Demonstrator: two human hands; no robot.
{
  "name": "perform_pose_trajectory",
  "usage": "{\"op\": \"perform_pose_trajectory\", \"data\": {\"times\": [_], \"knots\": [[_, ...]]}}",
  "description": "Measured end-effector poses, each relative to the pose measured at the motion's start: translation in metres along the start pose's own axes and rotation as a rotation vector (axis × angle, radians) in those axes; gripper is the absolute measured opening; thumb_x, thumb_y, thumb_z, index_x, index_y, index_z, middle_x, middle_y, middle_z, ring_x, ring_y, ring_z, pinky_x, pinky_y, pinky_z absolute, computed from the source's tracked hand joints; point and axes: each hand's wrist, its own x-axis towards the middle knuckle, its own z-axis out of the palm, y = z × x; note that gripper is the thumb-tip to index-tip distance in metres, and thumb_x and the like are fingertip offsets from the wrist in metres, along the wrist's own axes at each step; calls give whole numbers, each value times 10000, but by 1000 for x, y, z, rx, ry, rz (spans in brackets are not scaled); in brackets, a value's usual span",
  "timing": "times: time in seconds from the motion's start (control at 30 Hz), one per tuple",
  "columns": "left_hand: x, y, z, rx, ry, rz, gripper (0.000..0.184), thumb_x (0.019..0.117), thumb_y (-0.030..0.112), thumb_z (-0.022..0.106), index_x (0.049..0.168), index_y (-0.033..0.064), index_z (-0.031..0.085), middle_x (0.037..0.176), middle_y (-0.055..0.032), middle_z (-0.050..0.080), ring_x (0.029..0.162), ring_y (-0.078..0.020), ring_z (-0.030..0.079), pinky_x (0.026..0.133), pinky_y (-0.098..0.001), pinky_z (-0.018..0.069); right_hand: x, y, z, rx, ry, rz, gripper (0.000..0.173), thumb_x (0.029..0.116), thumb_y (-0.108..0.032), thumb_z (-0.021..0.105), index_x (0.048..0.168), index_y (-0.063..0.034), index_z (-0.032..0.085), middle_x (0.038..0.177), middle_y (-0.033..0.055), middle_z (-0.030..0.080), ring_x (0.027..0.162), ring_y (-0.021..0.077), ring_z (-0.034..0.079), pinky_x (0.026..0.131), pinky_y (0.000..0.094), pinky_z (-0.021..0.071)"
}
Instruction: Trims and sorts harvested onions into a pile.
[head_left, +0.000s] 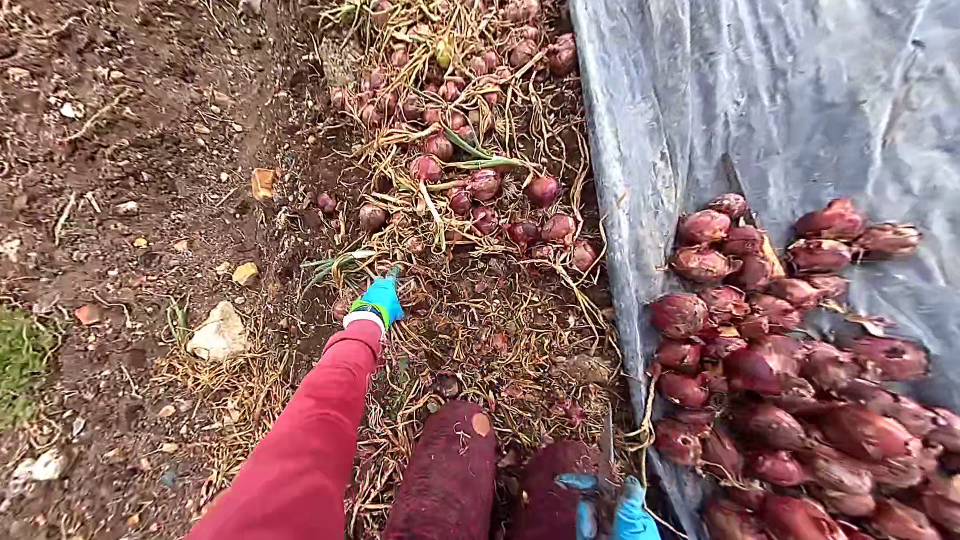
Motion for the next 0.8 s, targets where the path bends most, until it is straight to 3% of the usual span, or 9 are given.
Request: {"op": "perform_pose_trajectory", "data": {"times": [0.07,0.17,0.3,0.37,0.5,0.57,0.63,0.7,0.8], "knots": [[-10,-9,7,3,-47,15,1067,654,254,925,1580,182,399,1483,-270,490,1164,-458,652,902,-653,579,10,-12,16,-26,3,62,794,1093,-430,-10,1156,5,652,610,59,652,452,177,608,435,356,551],[-30,-10,-5,-156,-19,92,975,638,259,941,1501,143,503,1480,-196,531,1236,-381,630,981,-613,559,45,10,25,-8,-36,80,921,1043,-620,-8,1112,-19,687,567,106,600,427,227,583,413,409,546],[-107,5,-63,-518,91,167,975,632,292,950,1477,165,482,1241,-113,708,1146,-261,696,990,-560,570,85,17,54,-56,-120,171,941,1016,-691,6,1128,-35,671,596,149,594,449,283,588,438,465,558],[-147,12,-80,-615,90,234,948,611,303,957,1438,149,520,1179,-91,728,1101,-217,712,972,-518,589,90,4,79,-89,-223,169,878,1045,-654,59,1141,-43,683,603,122,592,458,252,583,444,427,550],[-212,29,-76,-674,5,489,914,616,328,960,1422,190,553,1176,-9,732,1080,-109,708,955,-420,614,78,-38,112,-148,-437,-45,787,986,-742,346,1127,-55,704,636,73,621,500,207,619,486,370,577],[-239,40,-70,-546,-57,526,910,615,437,948,1416,224,571,1134,-4,744,1040,-130,717,921,-465,611,61,-55,121,-175,-413,-128,681,934,-728,521,888,-69,684,620,59,629,511,191,630,509,352,577],[-259,50,-62,-452,-122,536,912,623,489,938,1405,204,564,1103,-21,749,1027,-166,724,916,-497,605,44,-65,117,-202,-365,-186,617,888,-683,637,845,-68,667,629,58,633,521,189,637,529,352,590],[-276,54,-52,-355,-159,584,916,632,537,937,1385,163,573,1094,-46,745,1034,-204,721,920,-519,598,28,-59,103,-278,-294,-217,651,878,-718,609,851,-71,661,629,57,625,520,187,622,528,360,570],[-304,66,-50,-175,-237,699,688,737,447,908,1272,115,631,1068,-93,740,1025,-265,715,913,-550,579,4,-43,76,-399,-226,-321,801,938,-814,325,830,-97,664,642,47,635,528,179,627,522,369,572]]}}
